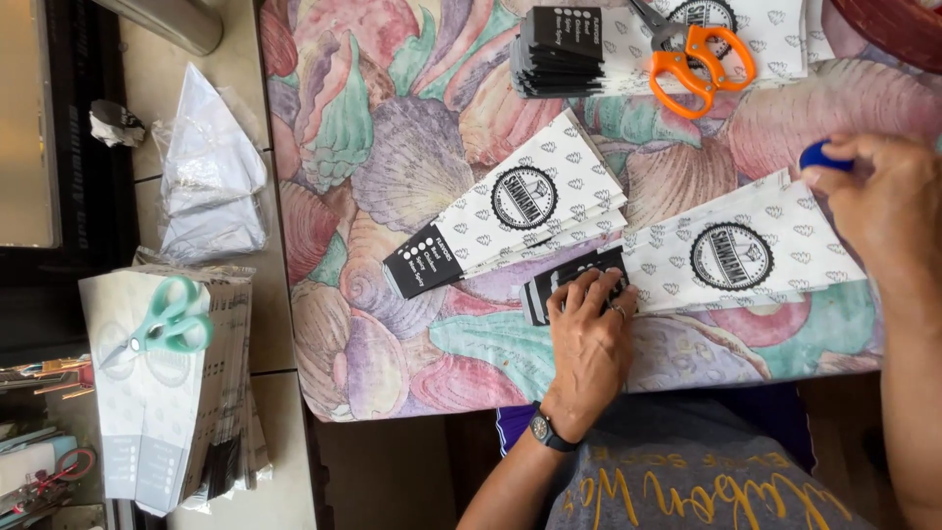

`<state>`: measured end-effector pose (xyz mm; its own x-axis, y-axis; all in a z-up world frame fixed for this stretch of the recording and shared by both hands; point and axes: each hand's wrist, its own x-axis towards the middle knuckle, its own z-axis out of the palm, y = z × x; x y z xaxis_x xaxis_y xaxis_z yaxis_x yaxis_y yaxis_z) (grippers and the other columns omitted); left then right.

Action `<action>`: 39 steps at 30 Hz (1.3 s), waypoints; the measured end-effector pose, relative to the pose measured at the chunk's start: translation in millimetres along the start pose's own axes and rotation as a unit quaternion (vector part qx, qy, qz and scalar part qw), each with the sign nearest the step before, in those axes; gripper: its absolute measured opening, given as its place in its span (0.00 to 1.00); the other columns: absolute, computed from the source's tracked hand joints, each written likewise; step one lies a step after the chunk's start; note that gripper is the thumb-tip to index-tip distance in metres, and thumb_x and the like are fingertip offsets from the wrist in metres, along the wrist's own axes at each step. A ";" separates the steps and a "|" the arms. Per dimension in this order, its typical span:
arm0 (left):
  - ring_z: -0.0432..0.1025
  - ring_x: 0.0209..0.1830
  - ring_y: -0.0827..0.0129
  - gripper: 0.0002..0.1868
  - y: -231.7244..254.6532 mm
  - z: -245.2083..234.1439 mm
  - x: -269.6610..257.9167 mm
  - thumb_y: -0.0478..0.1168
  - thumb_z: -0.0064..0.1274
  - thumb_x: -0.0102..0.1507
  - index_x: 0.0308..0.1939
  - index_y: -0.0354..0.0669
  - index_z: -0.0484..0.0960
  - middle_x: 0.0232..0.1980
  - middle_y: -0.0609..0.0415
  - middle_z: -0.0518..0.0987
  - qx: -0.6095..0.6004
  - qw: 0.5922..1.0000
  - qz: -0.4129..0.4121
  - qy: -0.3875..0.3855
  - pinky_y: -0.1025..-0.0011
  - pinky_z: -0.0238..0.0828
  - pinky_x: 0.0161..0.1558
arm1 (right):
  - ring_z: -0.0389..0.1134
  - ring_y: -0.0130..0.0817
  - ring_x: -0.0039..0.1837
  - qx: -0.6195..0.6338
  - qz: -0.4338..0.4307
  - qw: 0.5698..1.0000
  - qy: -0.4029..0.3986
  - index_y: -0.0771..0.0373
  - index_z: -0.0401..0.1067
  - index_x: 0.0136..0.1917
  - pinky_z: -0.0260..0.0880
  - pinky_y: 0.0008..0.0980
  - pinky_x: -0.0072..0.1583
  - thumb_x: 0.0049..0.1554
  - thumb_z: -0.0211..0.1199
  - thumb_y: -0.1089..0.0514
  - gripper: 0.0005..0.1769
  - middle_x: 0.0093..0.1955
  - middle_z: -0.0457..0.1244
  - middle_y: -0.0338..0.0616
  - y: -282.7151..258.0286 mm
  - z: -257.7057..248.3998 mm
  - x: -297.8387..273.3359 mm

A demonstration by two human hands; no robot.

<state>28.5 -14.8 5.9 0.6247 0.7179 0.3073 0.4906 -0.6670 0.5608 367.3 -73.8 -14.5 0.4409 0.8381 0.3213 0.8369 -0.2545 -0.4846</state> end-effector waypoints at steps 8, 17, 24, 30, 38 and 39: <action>0.71 0.59 0.49 0.06 4.4 -5.1 6.0 0.32 0.55 0.66 0.44 0.39 0.88 0.57 0.45 0.80 -0.028 0.999 -0.010 0.029 0.50 0.57 0.53 | 0.72 0.50 0.60 0.060 -0.097 0.993 -0.032 0.70 0.78 0.58 0.73 0.45 0.62 0.62 0.69 0.53 0.19 0.58 0.71 0.57 -96.2 2.6 -40.8; 0.67 0.58 0.49 0.07 6.4 -6.2 9.4 0.33 0.53 0.65 0.44 0.39 0.84 0.57 0.46 0.77 -0.033 0.999 -0.014 0.029 0.50 0.57 0.51 | 0.71 0.53 0.52 -0.082 0.065 0.994 0.017 0.76 0.78 0.68 0.69 0.42 0.56 0.68 0.73 0.70 0.17 0.58 0.70 0.63 2.2 -2.6 -16.5; 0.65 0.52 0.46 0.17 16.4 0.2 17.0 0.24 0.43 0.63 0.55 0.33 0.74 0.52 0.39 0.76 -0.040 0.993 0.023 0.111 0.53 0.58 0.46 | 0.71 0.46 0.58 0.103 -0.069 0.990 -0.062 0.70 0.76 0.59 0.71 0.40 0.62 0.54 0.76 0.66 0.20 0.59 0.70 0.55 -145.5 6.6 -41.2; 0.62 0.82 0.38 0.26 15.7 33.0 -1.0 0.25 0.41 0.73 0.76 0.32 0.64 0.78 0.36 0.68 -0.132 0.987 0.087 -0.037 0.42 0.68 0.71 | 0.70 0.50 0.66 0.127 -0.117 0.980 -0.096 0.79 0.75 0.59 0.68 0.41 0.71 0.52 0.75 0.75 0.21 0.66 0.68 0.63 -142.9 -7.5 -41.7; 0.63 0.70 0.43 0.14 26.5 57.9 8.0 0.28 0.47 0.69 0.56 0.21 0.79 0.69 0.38 0.67 -0.143 0.987 0.069 -0.005 0.48 0.65 0.65 | 0.68 0.46 0.71 0.079 -0.095 0.986 -0.108 0.76 0.81 0.56 0.66 0.42 0.77 0.65 0.70 0.77 0.06 0.65 0.71 0.56 -113.3 -1.8 -54.1; 0.63 0.70 0.43 0.14 26.2 54.8 5.9 0.28 0.47 0.69 0.56 0.21 0.79 0.69 0.38 0.67 -0.143 0.987 0.071 -0.005 0.48 0.65 0.65 | 0.68 0.46 0.71 0.079 -0.095 0.987 -0.107 0.76 0.81 0.56 0.66 0.42 0.77 0.65 0.70 0.77 0.06 0.65 0.71 0.56 -111.4 -1.1 -54.3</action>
<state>78.4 -39.0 -19.7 0.6819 0.6184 0.3906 0.2076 -0.6757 0.7073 250.5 -91.5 22.9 0.1888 0.9505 0.2468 0.8294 -0.0198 -0.5583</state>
